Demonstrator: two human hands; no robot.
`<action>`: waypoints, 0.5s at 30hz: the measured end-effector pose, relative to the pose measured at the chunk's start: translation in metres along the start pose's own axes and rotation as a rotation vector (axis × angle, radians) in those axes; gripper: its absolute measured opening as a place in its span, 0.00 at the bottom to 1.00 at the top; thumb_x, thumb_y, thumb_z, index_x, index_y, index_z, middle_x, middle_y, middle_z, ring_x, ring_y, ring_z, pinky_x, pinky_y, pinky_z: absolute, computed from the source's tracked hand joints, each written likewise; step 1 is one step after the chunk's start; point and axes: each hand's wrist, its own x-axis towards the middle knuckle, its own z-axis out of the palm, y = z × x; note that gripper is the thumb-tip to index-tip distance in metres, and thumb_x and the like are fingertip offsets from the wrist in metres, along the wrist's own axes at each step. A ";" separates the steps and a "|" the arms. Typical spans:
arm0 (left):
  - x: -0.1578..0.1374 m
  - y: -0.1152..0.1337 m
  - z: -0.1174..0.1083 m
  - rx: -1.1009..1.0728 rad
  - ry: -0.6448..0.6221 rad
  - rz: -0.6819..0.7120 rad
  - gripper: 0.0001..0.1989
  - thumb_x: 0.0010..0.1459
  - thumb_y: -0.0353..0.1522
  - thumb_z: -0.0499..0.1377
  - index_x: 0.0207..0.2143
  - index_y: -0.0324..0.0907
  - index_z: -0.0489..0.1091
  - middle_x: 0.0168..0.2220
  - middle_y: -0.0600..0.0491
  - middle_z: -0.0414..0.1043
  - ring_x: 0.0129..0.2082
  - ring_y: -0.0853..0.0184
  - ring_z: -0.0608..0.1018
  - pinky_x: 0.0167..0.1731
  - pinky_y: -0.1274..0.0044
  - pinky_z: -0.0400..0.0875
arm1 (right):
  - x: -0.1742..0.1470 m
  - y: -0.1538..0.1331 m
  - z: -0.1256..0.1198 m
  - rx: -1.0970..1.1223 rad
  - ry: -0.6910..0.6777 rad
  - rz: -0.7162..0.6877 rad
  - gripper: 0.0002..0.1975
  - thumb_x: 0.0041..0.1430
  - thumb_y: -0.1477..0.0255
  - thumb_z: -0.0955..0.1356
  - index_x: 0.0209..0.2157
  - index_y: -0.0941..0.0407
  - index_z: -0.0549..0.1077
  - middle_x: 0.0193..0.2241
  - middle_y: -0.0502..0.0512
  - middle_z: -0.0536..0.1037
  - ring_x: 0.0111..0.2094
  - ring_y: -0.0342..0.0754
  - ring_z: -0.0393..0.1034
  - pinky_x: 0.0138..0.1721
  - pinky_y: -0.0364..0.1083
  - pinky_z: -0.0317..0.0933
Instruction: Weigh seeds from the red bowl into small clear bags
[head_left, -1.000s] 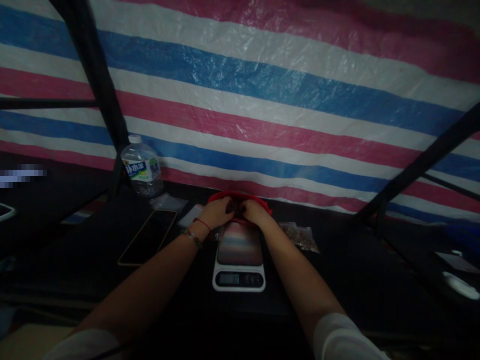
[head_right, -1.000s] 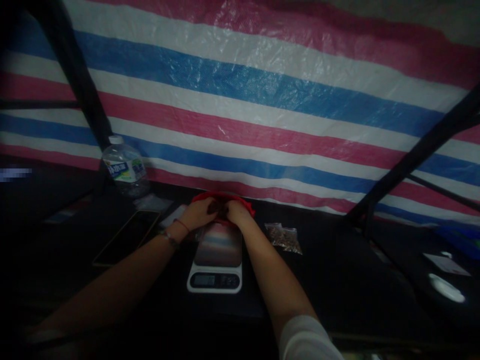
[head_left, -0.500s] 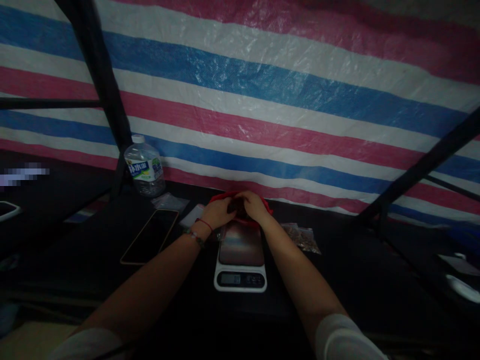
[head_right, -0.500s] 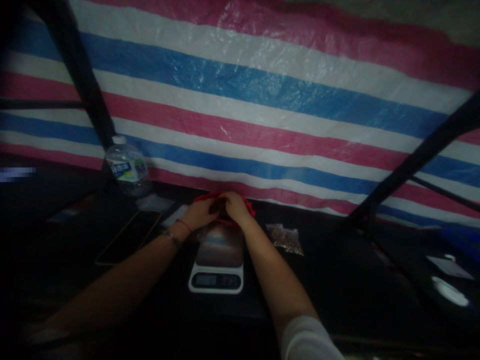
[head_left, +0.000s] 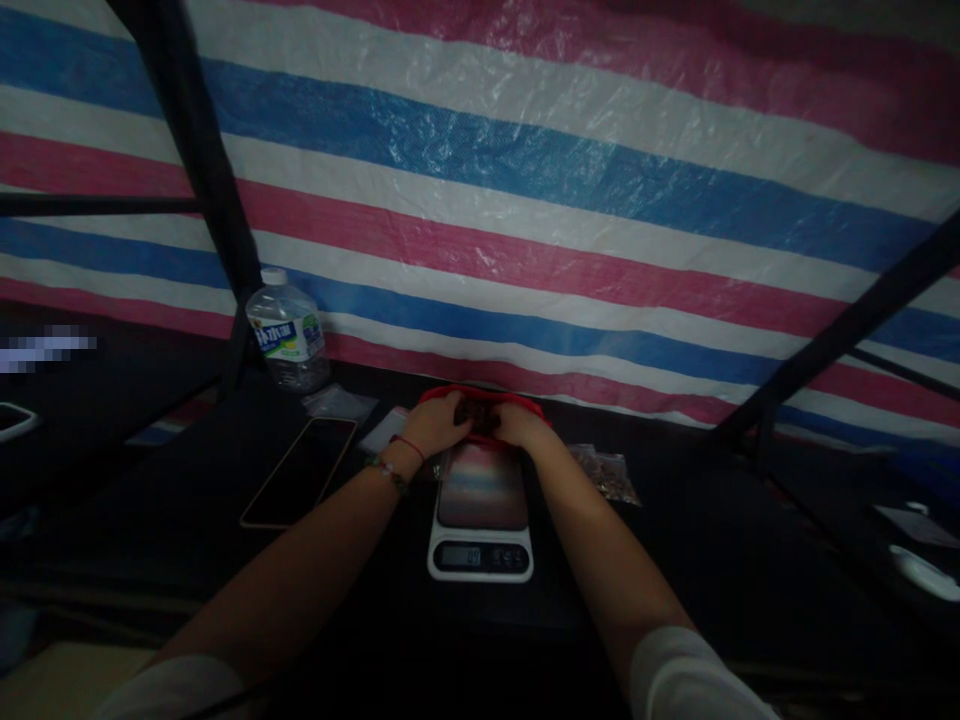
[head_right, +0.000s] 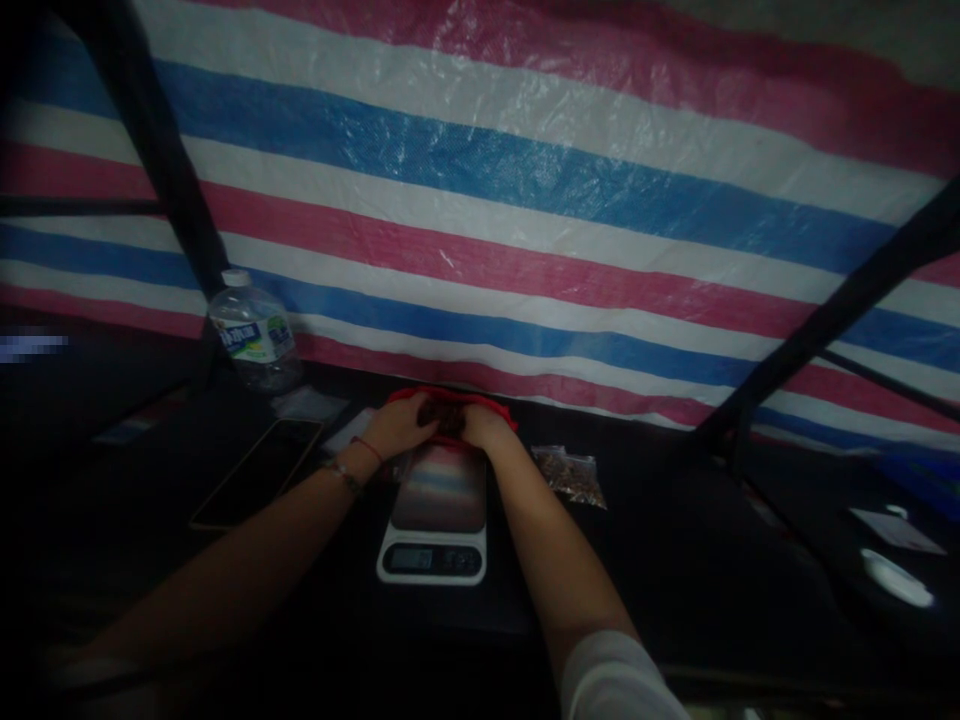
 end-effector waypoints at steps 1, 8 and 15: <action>0.000 0.000 0.000 -0.001 -0.003 0.006 0.20 0.57 0.43 0.56 0.47 0.41 0.65 0.39 0.45 0.76 0.39 0.57 0.78 0.38 0.71 0.68 | 0.000 0.000 0.000 0.003 -0.002 -0.010 0.14 0.56 0.74 0.67 0.44 0.57 0.78 0.41 0.62 0.80 0.42 0.51 0.75 0.38 0.41 0.64; 0.001 -0.001 0.004 -0.041 -0.014 0.061 0.17 0.57 0.42 0.56 0.44 0.41 0.69 0.40 0.46 0.76 0.39 0.59 0.78 0.38 0.73 0.68 | 0.008 0.005 -0.003 0.125 0.148 0.027 0.13 0.54 0.79 0.66 0.38 0.56 0.80 0.38 0.57 0.81 0.39 0.47 0.75 0.40 0.40 0.63; 0.004 -0.003 0.009 -0.035 -0.009 0.085 0.18 0.58 0.41 0.55 0.47 0.42 0.69 0.42 0.47 0.76 0.41 0.59 0.78 0.41 0.72 0.69 | 0.012 -0.007 0.001 0.467 0.460 -0.257 0.12 0.55 0.79 0.66 0.40 0.56 0.78 0.40 0.53 0.80 0.42 0.45 0.73 0.48 0.43 0.63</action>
